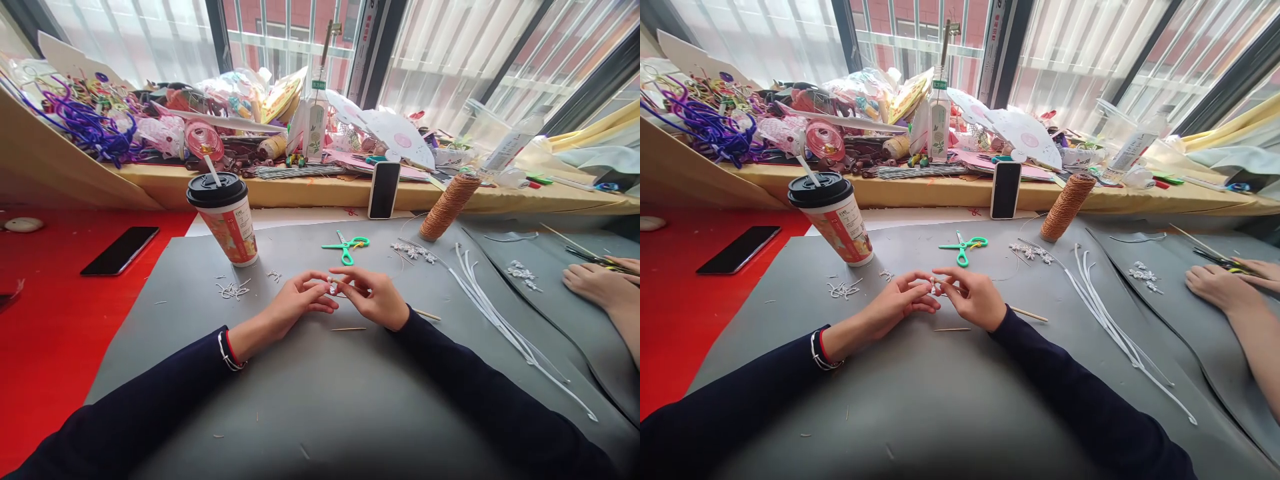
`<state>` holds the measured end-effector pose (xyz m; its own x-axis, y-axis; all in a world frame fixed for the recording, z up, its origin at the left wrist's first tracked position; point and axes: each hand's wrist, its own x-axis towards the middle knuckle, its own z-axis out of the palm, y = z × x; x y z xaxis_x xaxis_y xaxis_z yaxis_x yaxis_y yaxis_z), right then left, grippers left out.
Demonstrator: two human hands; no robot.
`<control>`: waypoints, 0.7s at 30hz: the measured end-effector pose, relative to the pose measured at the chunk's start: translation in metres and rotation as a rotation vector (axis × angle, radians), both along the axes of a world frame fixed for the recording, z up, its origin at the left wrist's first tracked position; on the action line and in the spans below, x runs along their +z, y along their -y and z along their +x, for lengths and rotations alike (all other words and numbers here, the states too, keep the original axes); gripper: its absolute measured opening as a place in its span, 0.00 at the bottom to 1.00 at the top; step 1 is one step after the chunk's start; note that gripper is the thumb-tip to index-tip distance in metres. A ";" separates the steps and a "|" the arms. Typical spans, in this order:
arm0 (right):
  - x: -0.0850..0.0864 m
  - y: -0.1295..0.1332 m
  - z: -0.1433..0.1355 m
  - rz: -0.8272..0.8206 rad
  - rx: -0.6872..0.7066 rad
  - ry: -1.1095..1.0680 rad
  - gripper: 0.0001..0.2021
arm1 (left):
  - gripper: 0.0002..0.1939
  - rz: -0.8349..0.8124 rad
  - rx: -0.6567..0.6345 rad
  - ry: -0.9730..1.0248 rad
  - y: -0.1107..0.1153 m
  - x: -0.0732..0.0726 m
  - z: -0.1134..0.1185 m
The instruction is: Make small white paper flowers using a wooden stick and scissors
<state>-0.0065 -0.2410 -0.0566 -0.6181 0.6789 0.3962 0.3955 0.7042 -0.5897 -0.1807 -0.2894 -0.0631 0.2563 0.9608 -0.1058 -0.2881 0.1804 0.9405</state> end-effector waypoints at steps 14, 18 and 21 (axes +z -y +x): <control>0.001 -0.012 0.004 0.157 0.122 0.045 0.08 | 0.09 -0.125 -0.054 0.105 -0.002 0.001 -0.004; -0.001 -0.020 0.010 0.519 0.166 0.195 0.14 | 0.10 -0.154 -0.056 0.110 -0.002 -0.001 -0.005; -0.004 -0.025 0.013 0.738 0.209 0.268 0.17 | 0.11 -0.149 -0.049 0.091 -0.001 -0.001 -0.004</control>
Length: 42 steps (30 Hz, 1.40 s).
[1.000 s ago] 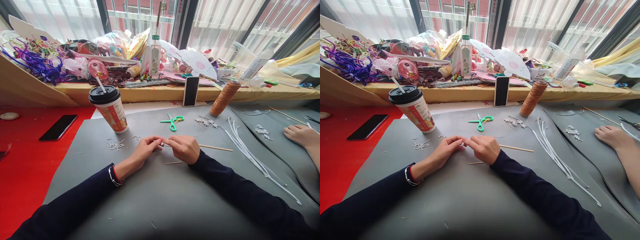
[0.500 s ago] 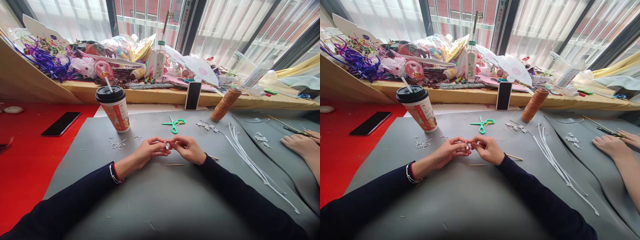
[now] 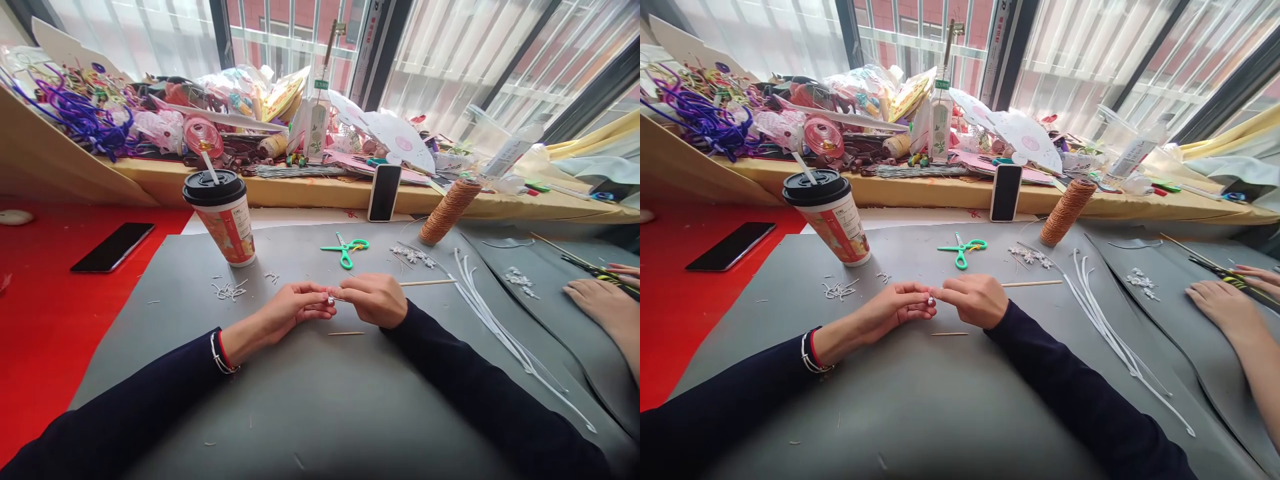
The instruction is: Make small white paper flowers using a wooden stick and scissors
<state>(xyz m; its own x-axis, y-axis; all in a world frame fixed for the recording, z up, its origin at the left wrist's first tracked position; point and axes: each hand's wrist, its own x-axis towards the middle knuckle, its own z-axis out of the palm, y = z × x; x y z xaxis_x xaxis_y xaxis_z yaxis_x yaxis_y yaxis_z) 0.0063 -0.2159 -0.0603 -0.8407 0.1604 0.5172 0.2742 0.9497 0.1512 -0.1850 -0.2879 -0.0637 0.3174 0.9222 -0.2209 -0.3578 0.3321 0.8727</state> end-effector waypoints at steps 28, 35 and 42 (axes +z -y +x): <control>0.003 0.016 -0.004 -0.920 -0.041 -0.214 0.07 | 0.10 0.114 -0.031 -0.111 -0.002 -0.001 0.003; -0.001 0.014 -0.001 -0.427 -0.101 -0.158 0.08 | 0.11 0.040 -0.030 -0.048 0.000 -0.001 0.004; -0.005 0.008 -0.001 0.247 -0.065 -0.103 0.06 | 0.11 0.042 -0.036 0.026 0.001 -0.001 0.004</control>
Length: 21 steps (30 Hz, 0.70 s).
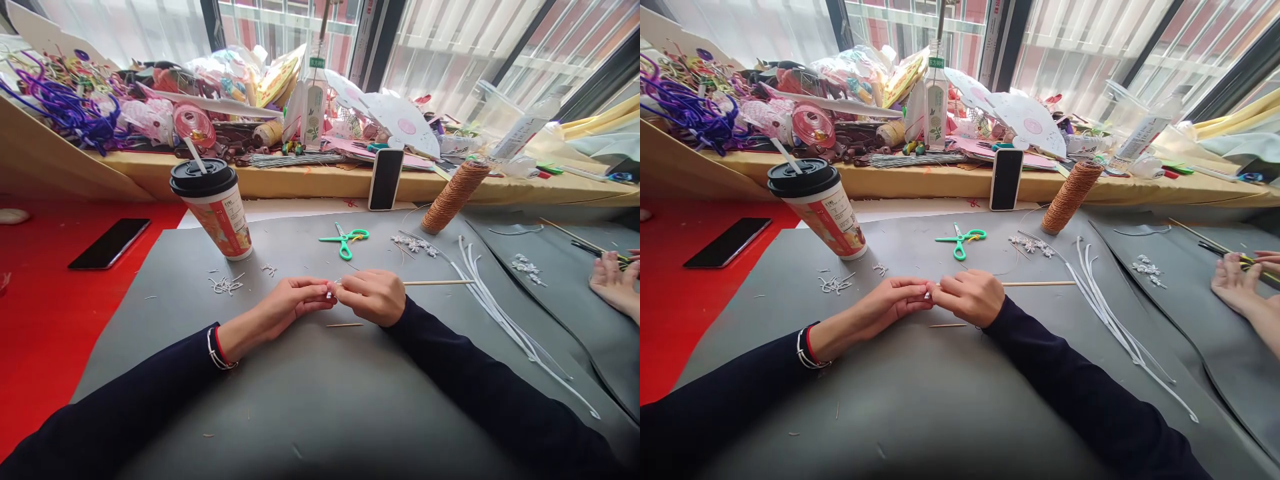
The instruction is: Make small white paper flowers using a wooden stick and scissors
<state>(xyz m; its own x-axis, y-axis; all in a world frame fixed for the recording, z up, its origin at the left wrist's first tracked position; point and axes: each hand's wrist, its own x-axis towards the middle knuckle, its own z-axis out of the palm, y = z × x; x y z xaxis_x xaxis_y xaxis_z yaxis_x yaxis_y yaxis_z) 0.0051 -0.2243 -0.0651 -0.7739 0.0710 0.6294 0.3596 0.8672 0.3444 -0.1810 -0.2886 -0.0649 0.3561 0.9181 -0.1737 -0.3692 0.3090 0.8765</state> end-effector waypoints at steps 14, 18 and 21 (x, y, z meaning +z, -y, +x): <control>0.015 0.014 0.003 -0.047 -0.182 -0.145 0.04 | 0.09 0.102 0.232 -0.059 -0.006 -0.001 0.000; 0.008 0.023 -0.003 -0.074 -0.097 -0.162 0.10 | 0.08 0.108 0.223 -0.035 -0.005 -0.002 0.004; 0.004 0.029 -0.008 -0.008 -0.080 -0.170 0.08 | 0.08 0.155 0.218 -0.065 -0.002 -0.002 0.007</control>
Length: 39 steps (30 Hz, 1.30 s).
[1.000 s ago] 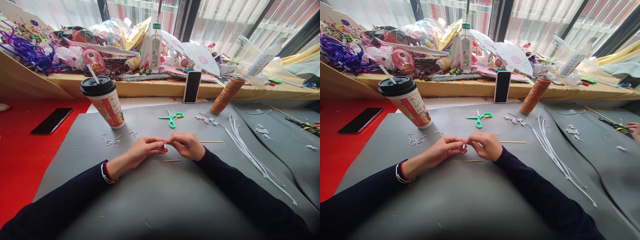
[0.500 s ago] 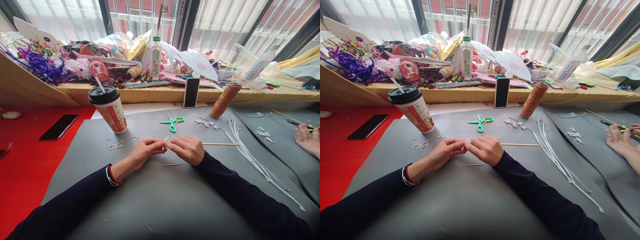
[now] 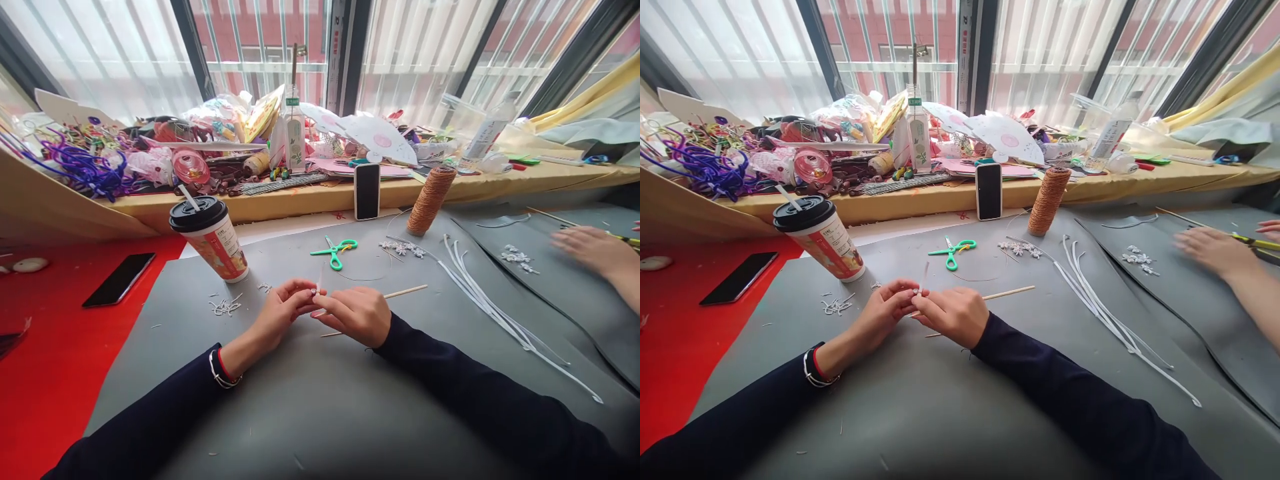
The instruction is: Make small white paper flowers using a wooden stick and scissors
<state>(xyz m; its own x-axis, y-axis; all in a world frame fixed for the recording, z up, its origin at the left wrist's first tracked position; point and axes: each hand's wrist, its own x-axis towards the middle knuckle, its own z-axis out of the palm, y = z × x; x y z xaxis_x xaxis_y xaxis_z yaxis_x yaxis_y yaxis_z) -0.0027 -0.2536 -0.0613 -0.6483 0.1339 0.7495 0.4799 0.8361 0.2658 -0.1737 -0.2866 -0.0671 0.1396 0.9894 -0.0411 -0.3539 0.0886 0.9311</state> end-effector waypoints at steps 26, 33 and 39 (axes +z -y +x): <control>0.002 0.005 0.003 -0.022 0.205 -0.152 0.02 | 0.04 0.571 0.193 -0.750 0.011 0.007 -0.005; -0.003 0.003 0.004 -0.090 0.247 -0.179 0.02 | 0.08 0.478 0.249 -0.679 0.016 0.004 0.001; -0.005 0.002 0.004 -0.107 0.229 -0.186 0.02 | 0.11 0.557 0.234 -0.714 0.018 0.008 0.006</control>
<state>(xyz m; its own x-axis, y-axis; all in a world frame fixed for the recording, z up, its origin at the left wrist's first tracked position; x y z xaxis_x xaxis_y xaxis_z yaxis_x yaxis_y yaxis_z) 0.0012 -0.2553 -0.0663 -0.5235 0.0850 0.8477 0.3083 0.9465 0.0956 -0.1673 -0.3049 -0.0587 0.0587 0.8922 0.4479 0.3661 -0.4366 0.8218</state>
